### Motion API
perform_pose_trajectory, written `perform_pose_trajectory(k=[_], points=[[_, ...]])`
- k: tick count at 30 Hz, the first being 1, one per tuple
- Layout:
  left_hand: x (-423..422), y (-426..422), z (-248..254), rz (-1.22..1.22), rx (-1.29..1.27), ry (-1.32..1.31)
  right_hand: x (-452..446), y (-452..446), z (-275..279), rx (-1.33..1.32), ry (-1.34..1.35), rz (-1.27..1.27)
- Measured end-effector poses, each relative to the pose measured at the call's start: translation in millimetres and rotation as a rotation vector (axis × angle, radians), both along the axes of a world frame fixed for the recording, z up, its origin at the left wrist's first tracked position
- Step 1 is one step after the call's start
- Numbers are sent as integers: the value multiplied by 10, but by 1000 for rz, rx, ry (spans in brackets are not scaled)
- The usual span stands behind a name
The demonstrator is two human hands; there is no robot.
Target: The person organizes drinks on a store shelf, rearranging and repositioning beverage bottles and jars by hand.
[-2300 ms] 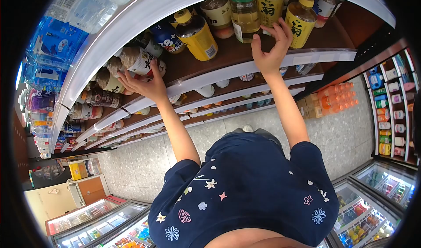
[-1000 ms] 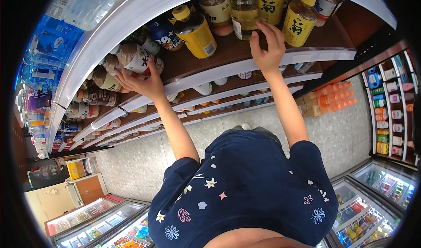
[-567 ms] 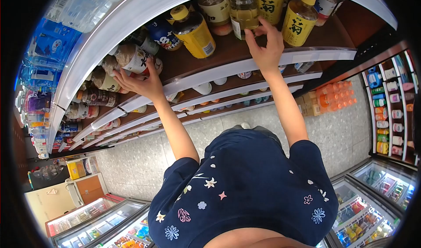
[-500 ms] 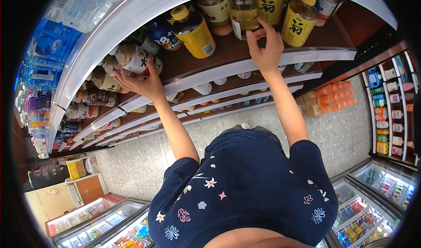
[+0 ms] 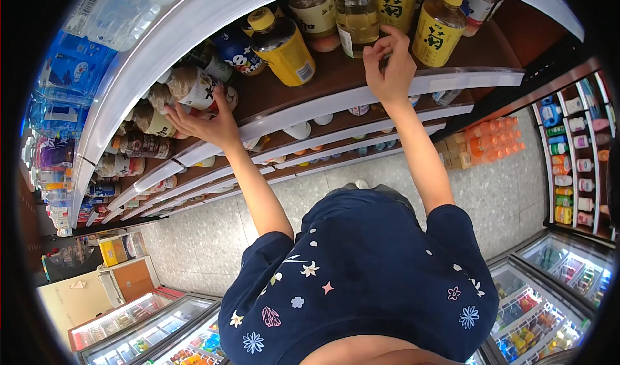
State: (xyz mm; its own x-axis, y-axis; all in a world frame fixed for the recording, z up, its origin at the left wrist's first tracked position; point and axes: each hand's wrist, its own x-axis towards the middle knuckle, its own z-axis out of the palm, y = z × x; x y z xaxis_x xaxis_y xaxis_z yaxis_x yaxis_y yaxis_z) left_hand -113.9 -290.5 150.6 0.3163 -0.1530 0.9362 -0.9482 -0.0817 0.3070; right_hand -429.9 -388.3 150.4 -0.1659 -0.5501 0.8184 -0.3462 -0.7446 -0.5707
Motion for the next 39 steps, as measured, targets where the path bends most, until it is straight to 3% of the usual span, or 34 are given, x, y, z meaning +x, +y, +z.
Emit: perform_pose_trajectory(k=[6,9,12,18,21,27,39], points=[[12,-7,-15,-28,-14,10,41,47,29,158,159,-151],[25,-5,-22,-11,-10,-14,38,43,8,78,66,-121],[21,-6,-29,-16,-8,1,33,-74,16,-188,52,-231],[24,5,-20,3,9,-22,32,-37,-4,-69,88,-211],[22,10,-10,16,13,-48,58,-29,17,-81,-36,-135],[20,0,-13,8,-2,-37,24,-20,16,-79,115,-223],[15,2,-15,7,7,-18,46,-33,-2,-80,23,-171]])
